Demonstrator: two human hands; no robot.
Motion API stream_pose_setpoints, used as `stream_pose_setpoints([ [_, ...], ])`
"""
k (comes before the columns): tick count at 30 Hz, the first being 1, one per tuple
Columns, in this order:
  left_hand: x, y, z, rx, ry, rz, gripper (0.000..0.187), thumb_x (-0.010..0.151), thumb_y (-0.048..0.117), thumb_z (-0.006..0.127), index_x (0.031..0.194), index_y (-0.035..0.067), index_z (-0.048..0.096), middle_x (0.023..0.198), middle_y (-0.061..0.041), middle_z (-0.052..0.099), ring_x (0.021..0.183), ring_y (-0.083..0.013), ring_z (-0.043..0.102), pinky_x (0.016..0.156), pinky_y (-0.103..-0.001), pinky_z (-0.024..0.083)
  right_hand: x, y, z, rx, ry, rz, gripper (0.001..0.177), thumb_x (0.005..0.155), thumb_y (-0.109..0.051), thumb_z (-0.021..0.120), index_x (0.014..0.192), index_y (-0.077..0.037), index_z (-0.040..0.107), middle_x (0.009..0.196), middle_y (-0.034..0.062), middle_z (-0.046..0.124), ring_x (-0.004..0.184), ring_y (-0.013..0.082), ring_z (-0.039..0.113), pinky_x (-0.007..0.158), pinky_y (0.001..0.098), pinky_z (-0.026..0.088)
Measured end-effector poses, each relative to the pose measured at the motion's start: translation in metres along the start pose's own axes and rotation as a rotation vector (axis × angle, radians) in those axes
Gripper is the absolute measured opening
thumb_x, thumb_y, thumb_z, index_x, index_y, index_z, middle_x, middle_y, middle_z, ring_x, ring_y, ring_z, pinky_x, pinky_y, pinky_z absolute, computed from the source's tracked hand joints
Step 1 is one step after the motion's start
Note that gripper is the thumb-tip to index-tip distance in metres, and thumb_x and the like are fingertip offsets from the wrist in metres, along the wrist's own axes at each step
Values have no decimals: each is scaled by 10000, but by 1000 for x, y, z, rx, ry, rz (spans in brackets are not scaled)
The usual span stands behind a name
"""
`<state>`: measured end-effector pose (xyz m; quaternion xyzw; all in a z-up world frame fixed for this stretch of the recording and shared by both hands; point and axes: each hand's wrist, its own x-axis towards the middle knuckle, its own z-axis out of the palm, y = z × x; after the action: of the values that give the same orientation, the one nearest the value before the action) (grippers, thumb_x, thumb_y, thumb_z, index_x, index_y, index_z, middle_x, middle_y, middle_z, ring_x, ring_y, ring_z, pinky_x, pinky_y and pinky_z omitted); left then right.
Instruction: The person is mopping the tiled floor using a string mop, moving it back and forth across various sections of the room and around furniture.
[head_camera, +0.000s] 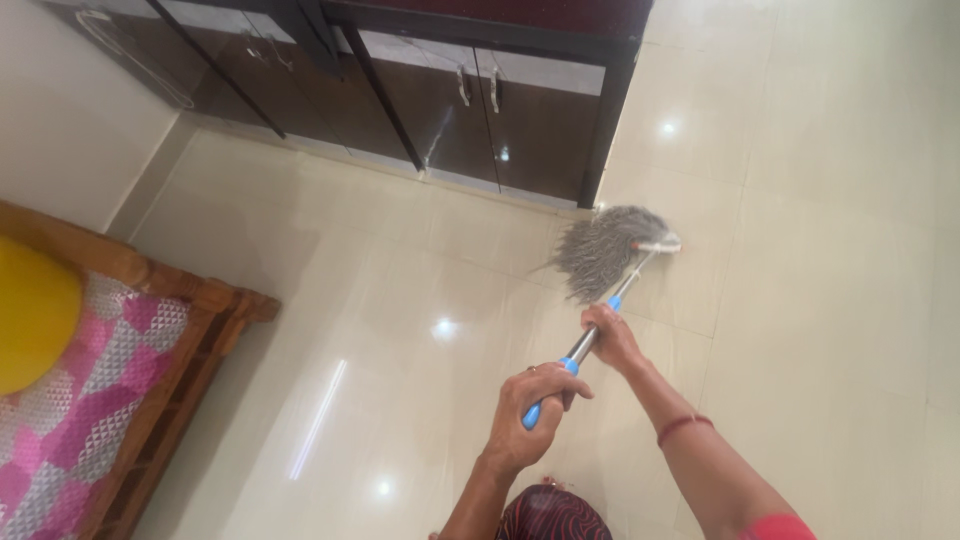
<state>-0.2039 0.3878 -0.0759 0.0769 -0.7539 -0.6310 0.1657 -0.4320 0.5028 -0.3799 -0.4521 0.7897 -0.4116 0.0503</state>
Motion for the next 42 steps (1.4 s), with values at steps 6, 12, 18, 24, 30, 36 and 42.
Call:
stream_pose_setpoints([
  [6,5,78,-36,-159,-59,-116,396,718,59,464,956,-8,774,620,-22,570,573,-108,528,578,-292,477,-24,-103,-15,236,23,269,48,864,-76,626,823,-94,610,783,79,611,785,288,587,707,378,458],
  [12,10,80,-32,-273,-25,-14,354,781,110,514,970,0,792,595,25,470,577,-82,444,640,-258,453,-3,-145,-43,130,-22,190,246,636,-97,802,754,-35,595,702,113,614,690,315,610,626,413,458],
  [18,24,56,-20,-262,34,-124,330,753,114,507,883,24,797,550,39,444,530,-65,388,506,-252,314,7,-92,-23,193,79,174,232,626,17,743,815,-75,642,757,78,649,723,274,635,657,387,493],
  [24,38,46,26,-10,-92,30,300,802,43,490,894,52,776,689,-66,621,631,-151,518,630,-323,440,15,-48,-52,129,92,97,192,622,-3,750,738,-95,627,750,43,658,753,239,640,699,368,504],
  [30,77,57,44,87,-122,36,314,795,15,481,912,66,768,750,-154,680,683,-266,613,700,-388,501,38,-51,-99,173,-15,216,196,640,-63,792,721,-82,615,733,51,587,719,227,599,648,360,473],
  [36,138,53,46,103,-153,46,294,799,18,486,904,62,757,746,-165,671,672,-283,618,690,-396,495,88,-14,-116,231,-59,222,147,662,-3,732,733,-82,630,732,28,593,721,202,606,641,320,472],
  [42,192,27,55,57,-162,69,285,762,-15,471,871,40,728,712,-153,634,676,-291,590,701,-412,492,132,50,-116,71,-4,125,183,672,111,626,718,-65,599,734,33,639,746,215,622,695,333,486],
])
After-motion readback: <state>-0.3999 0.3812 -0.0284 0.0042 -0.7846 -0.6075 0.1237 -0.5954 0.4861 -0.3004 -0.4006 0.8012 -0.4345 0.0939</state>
